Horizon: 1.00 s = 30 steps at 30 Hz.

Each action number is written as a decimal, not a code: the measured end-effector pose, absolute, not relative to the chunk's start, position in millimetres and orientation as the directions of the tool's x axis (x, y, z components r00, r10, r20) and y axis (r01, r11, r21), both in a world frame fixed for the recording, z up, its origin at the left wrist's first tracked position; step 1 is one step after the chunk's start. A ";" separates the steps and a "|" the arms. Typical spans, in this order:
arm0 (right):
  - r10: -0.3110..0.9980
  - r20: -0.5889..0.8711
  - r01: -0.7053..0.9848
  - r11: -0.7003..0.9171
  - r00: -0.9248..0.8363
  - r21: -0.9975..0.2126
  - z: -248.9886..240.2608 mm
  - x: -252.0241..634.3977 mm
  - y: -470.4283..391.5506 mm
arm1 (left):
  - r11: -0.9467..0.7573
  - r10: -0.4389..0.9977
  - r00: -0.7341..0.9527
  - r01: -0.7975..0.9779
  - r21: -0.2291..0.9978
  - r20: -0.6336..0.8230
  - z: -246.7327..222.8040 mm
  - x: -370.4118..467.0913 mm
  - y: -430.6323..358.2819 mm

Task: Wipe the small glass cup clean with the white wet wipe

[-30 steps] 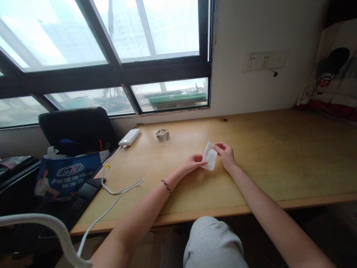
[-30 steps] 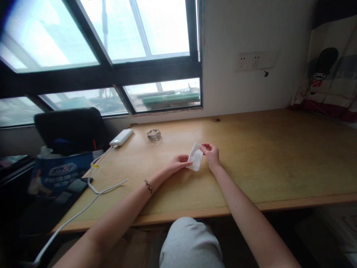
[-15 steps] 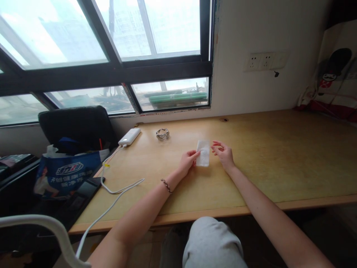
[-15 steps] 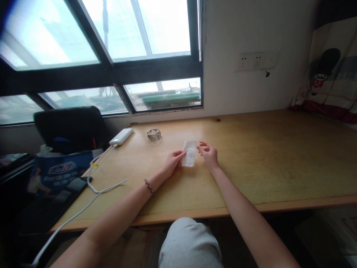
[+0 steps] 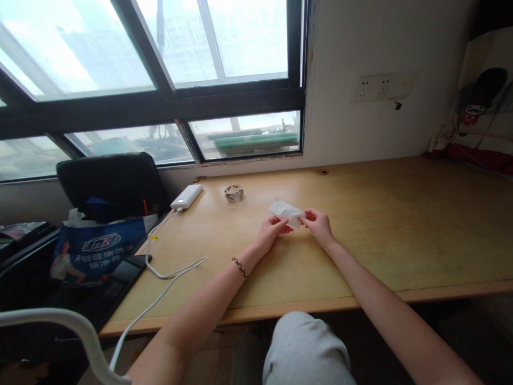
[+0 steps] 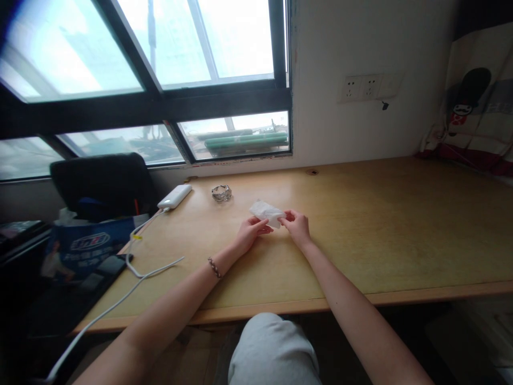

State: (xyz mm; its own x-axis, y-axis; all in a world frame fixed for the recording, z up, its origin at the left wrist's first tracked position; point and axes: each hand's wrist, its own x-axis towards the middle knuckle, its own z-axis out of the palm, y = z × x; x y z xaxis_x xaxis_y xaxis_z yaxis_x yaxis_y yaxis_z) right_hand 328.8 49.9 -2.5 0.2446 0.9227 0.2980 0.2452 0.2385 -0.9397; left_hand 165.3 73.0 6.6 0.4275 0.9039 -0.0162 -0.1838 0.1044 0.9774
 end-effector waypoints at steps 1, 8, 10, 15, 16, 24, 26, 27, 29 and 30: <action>0.919 0.300 0.240 0.240 0.256 -0.941 -2.5 329.0 50.2 | 0.105 0.905 0.424 -0.171 0.980 -0.023 6.0 165.3 73.2; 0.849 0.417 0.280 0.335 0.325 -0.900 1.2 326.5 47.2 | 0.084 0.924 0.382 -0.159 0.984 -0.017 1.2 165.2 74.7; 0.795 0.533 0.338 0.436 0.290 -0.834 8.5 324.7 41.8 | 0.089 0.927 0.375 -0.160 0.983 -0.023 0.6 165.0 74.9; 0.758 0.653 0.371 0.601 0.019 -0.708 22.6 318.0 29.0 | 0.074 0.933 0.360 -0.257 0.964 0.024 -1.6 165.6 76.5; 0.759 0.649 0.364 0.617 -0.041 -0.698 22.5 316.7 28.2 | 0.062 0.938 0.343 -0.284 0.957 0.041 -2.2 166.0 77.1; 0.784 0.603 0.378 0.609 -0.149 -0.698 19.9 311.9 27.5 | 0.039 0.956 0.280 -0.403 0.914 0.083 3.3 169.6 75.0; 0.794 0.600 0.406 0.581 -0.095 -0.705 24.0 312.9 26.2 | 0.034 0.952 0.287 -0.436 0.899 0.103 5.1 169.8 73.7; 0.802 0.594 0.407 0.565 -0.066 -0.718 25.2 314.1 26.3 | 0.035 0.950 0.292 -0.452 0.892 0.111 5.4 169.9 73.6; 0.833 0.553 0.352 0.515 0.008 -0.781 23.8 317.7 29.2 | 0.052 0.948 0.300 -0.472 0.880 0.105 4.3 169.8 74.3; 0.858 0.512 0.305 0.475 0.049 -0.825 21.0 319.9 32.0 | 0.069 0.949 0.303 -0.479 0.875 0.091 3.2 169.7 75.2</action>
State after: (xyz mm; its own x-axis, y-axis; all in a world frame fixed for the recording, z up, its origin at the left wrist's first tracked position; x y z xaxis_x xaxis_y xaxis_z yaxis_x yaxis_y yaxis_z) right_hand 319.9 32.0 21.0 0.0493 0.8576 0.5120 0.3047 0.4752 -0.8254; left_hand 169.7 75.2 3.2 0.3033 0.9485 0.0911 -0.4786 0.0689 0.8753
